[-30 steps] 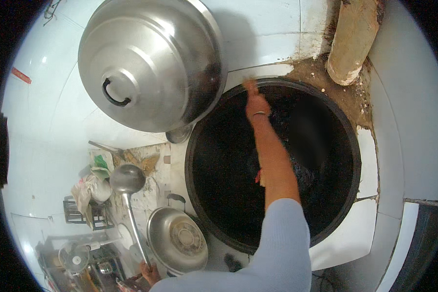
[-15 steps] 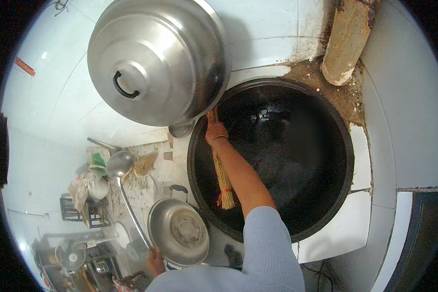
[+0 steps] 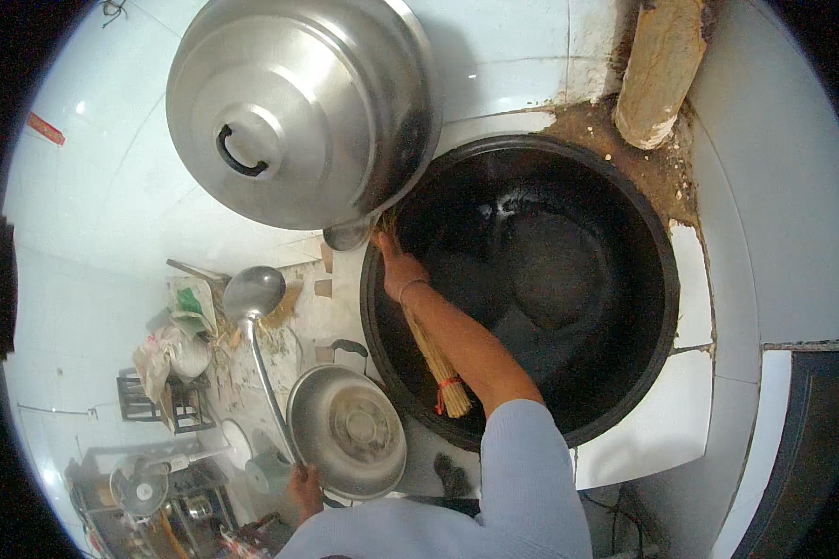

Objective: The person fills a metal ladle with water from a sink and pours it into a large wok on a stove. They then use a straw broom to scrub the inside of the wok and a metal pot. The person rinses the broom and ladle under the tap and places them in the sink.

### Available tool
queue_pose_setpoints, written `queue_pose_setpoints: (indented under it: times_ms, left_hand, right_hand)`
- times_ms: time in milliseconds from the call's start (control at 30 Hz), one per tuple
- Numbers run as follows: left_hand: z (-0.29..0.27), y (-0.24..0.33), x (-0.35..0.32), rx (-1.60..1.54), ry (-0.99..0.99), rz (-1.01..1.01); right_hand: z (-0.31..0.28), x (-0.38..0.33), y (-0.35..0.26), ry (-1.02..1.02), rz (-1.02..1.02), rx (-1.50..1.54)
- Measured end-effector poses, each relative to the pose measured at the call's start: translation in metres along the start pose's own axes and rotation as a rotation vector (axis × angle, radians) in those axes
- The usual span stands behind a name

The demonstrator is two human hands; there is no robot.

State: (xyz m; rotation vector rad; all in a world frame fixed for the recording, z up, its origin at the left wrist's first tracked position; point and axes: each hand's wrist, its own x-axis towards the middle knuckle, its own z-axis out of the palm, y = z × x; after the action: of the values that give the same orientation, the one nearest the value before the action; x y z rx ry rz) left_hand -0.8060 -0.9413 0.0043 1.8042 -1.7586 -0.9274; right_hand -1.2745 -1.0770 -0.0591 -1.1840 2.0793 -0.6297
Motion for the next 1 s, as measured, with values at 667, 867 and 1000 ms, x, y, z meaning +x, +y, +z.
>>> queue_pose_setpoints:
  times_ms: [667,867,1000]
  left_hand:
    - [0.002,-0.017,0.003,-0.185,-0.064,-0.067]
    - [0.004,-0.034,0.008,-0.100,0.043,-0.016]
    - [-0.009,-0.063,0.016,-0.177,0.030,-0.025]
  right_hand:
    - [-0.025,-0.200,0.189,-0.594,0.086,-0.361]
    - [-0.048,-0.066,0.236,-0.060,0.494,-0.536]
    - [-0.086,-0.046,0.235,0.122,0.551,-0.695]
